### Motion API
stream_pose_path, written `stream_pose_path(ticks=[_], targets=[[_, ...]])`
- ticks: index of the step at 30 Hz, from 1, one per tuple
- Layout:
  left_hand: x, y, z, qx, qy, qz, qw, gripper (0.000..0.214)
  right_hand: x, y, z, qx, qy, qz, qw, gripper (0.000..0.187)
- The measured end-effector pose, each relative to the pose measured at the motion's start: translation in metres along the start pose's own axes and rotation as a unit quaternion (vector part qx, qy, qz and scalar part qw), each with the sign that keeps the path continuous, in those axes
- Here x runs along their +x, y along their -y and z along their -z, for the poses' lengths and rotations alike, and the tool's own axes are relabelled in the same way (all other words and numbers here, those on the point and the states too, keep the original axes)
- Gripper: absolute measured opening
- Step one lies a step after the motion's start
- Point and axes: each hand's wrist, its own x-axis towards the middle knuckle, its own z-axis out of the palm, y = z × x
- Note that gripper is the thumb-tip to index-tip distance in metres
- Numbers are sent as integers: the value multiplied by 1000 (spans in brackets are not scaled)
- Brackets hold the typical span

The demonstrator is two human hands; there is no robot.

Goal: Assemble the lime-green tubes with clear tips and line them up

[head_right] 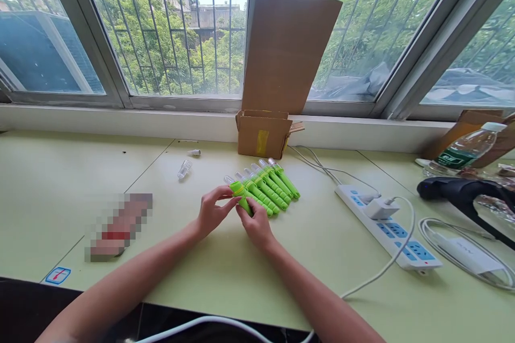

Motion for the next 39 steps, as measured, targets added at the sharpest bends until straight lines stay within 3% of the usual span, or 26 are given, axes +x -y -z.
stream_pose_path(ticks=[11,22,27,31,39], targets=[[2,-1,0,-34,0,-12,999,16,-1,8,1,99,49,-59,992,26],[4,-6,1,-84,36,24,996,16,-1,5,0,78,41,-50,995,31],[5,-7,0,-88,37,37,995,17,-1,8,-1,67,33,-67,995,25],[4,-5,-1,-86,31,47,995,19,-2,8,-3,68,8,-78,995,34],[5,-2,0,-91,31,60,994,20,-1,9,-4,80,-22,-53,995,36]])
